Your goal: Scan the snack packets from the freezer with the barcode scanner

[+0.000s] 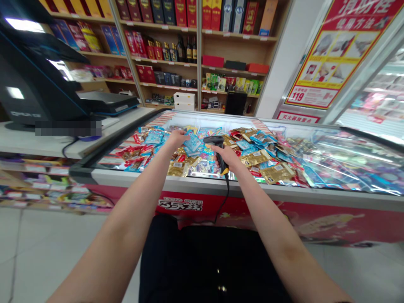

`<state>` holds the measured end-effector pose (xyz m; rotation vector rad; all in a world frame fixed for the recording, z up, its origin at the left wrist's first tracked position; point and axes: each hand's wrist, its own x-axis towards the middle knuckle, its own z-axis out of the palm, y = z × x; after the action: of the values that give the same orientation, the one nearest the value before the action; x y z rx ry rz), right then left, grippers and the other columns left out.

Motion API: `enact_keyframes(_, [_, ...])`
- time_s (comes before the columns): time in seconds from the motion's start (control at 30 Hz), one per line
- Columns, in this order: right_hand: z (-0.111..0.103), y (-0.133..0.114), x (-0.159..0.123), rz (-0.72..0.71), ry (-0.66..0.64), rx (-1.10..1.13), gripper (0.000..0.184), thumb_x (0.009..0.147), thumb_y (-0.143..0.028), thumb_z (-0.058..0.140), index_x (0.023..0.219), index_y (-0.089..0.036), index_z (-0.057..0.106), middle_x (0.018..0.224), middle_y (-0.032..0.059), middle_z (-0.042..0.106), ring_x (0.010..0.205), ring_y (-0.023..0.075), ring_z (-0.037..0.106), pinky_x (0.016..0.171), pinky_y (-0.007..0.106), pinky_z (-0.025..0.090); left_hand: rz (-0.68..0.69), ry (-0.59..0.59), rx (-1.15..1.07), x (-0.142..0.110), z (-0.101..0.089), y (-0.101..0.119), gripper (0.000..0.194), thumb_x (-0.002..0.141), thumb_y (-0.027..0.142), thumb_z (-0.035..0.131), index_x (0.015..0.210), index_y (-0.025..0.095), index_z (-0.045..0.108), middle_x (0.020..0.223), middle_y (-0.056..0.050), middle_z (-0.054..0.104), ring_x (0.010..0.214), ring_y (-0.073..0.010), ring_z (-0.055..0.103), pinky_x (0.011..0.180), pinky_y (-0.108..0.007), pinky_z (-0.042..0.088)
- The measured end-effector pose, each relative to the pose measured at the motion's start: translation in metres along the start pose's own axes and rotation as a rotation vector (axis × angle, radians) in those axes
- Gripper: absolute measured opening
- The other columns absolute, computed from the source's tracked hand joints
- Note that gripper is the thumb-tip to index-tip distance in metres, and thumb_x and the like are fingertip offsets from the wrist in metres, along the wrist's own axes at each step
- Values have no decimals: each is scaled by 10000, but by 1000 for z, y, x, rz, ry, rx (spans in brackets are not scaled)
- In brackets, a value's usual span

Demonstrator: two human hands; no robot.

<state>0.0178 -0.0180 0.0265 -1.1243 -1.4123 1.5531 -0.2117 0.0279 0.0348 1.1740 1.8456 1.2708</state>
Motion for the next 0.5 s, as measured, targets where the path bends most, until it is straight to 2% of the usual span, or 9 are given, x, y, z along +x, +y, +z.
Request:
enact_keyframes(0.1, [-7,-1,-1,-12,30,9,292,994,-273,700,771,-216,521,481,-50,563,357,112,503,367,212,436,52,7,-25,3,15,-6,139,652,238,788,748,188,701,674,0,672,741,-195,683,674,-266,549])
enact_keyframes(0.2, [-13,-1,-3,-31,43,-4,256,1015,-223,649,792,-212,524,479,-50,569,358,116,513,355,210,438,111,28,3,8,22,-9,119,683,244,755,786,187,740,642,15,643,682,-173,648,643,-246,525])
enact_keyframes(0.5, [-20,9,-2,-53,-14,-105,292,933,-303,771,794,-208,531,485,-48,581,364,113,517,345,205,441,181,88,43,19,20,-5,229,653,316,842,813,163,785,570,25,597,614,-164,589,572,-239,473])
